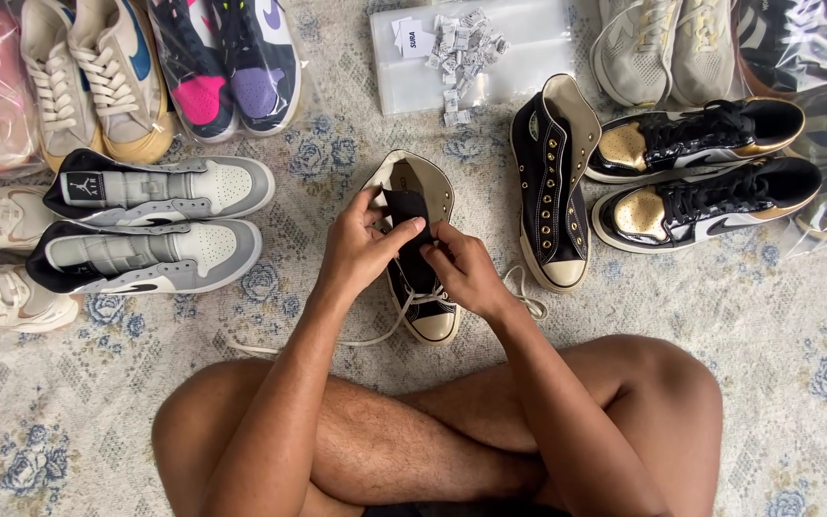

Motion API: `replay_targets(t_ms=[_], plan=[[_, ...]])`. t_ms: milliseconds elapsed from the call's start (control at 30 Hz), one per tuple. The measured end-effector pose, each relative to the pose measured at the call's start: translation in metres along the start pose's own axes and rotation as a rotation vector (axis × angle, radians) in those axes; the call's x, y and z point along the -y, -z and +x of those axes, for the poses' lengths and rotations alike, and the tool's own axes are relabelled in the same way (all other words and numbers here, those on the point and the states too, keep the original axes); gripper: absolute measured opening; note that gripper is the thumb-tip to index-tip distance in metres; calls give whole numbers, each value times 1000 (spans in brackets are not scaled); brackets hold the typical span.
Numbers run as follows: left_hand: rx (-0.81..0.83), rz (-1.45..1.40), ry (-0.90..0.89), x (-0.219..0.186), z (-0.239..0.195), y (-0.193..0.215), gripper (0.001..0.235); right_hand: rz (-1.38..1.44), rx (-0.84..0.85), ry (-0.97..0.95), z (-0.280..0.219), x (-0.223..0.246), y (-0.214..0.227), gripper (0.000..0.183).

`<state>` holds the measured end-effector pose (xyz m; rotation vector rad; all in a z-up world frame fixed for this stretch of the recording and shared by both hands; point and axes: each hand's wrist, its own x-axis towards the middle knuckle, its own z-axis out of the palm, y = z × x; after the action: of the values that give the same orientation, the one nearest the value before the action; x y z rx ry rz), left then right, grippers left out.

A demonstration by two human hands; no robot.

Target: The person sits on a rug surrounded by various sneakers and laces a black high-top sneaker with white laces. They thread the laces through the eyelets, pull them tight, and adjust the tongue of the shoe.

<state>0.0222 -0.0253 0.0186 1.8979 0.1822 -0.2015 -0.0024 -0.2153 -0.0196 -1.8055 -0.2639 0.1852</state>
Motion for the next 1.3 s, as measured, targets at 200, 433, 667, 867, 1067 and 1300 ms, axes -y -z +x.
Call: replay_targets(t_ms=[200, 433, 667, 867, 1067, 1300], plan=[[-54, 29, -62, 1, -3, 1, 67, 45, -36, -85, -3, 14, -3, 32], [-193, 222, -260, 1, -2, -5, 19, -238, -214, -44, -19, 19, -14, 41], [-260, 130, -247, -9, -8, -10, 15, -371, -244, -257, -12, -25, -19, 31], [-276, 128, -285, 0, 6, -17, 15, -299, -194, -267, -13, -29, -16, 19], [-349, 203, -425, -5, 10, -29, 21, -263, -166, -236, -14, -38, -18, 19], [-511, 210, -448, -13, 3, 2, 16, -145, -187, -213, -14, -26, -9, 52]])
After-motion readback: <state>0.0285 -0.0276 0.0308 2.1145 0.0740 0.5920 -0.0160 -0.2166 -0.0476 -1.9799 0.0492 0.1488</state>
